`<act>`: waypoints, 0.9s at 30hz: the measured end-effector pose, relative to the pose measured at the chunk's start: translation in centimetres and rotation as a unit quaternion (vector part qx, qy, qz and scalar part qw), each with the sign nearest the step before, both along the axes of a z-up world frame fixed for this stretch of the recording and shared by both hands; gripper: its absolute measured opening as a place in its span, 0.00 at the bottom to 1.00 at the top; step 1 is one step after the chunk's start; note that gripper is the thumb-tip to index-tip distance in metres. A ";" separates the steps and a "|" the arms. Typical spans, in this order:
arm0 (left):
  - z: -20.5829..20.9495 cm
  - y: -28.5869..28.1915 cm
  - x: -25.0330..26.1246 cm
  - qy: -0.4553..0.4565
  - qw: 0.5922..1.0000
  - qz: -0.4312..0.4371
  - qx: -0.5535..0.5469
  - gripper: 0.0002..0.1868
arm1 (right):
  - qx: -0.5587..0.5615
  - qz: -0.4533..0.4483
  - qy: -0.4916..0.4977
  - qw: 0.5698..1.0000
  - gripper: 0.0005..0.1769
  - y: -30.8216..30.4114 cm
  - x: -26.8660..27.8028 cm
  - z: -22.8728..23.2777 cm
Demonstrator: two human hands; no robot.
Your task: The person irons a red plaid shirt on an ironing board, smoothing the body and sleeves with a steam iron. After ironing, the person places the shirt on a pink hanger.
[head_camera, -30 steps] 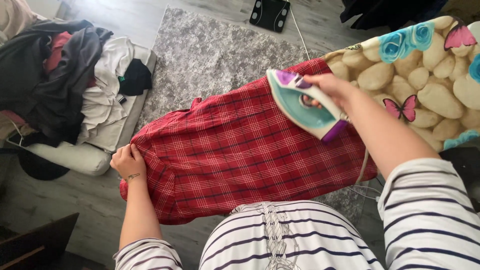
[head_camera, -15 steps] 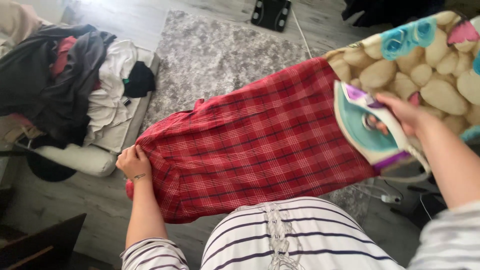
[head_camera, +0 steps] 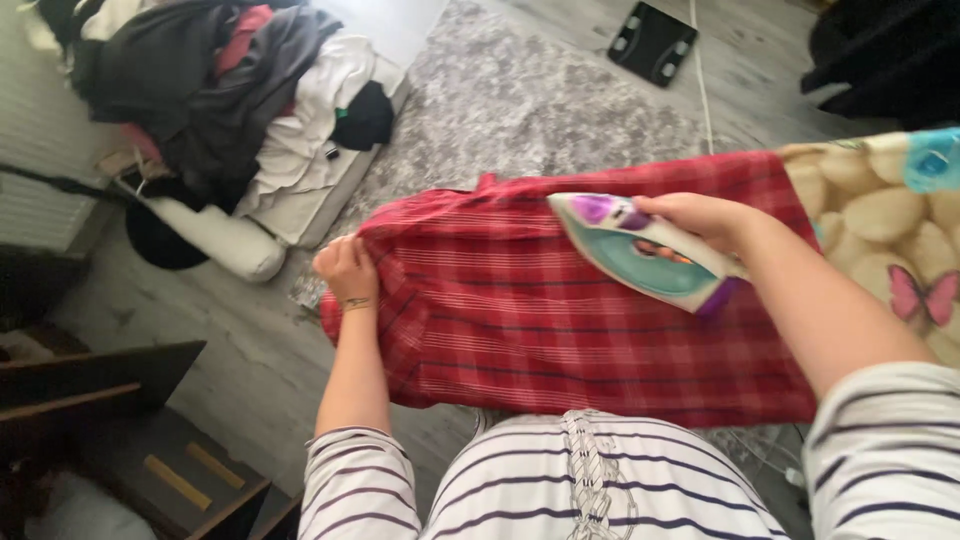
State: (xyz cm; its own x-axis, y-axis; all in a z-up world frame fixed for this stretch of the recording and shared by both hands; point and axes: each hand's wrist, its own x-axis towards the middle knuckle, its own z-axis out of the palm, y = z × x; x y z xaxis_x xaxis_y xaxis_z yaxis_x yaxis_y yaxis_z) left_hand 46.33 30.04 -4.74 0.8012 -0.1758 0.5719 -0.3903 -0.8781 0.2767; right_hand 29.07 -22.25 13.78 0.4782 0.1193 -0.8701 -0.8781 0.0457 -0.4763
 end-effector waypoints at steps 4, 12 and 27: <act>0.4 -0.2 -0.4 -0.033 0.999 -0.020 -0.016 0.07 | -0.023 0.107 -0.082 0.991 0.23 7.9 6.0 1.6; 1.0 -0.7 -0.2 0.005 1.000 -0.024 -0.005 0.08 | -0.054 0.198 -0.085 0.975 0.25 16.6 11.6 2.7; -0.3 -0.5 0.8 0.042 0.999 -0.017 0.023 0.10 | -0.094 -0.120 0.113 0.982 0.31 -0.8 -18.7 1.3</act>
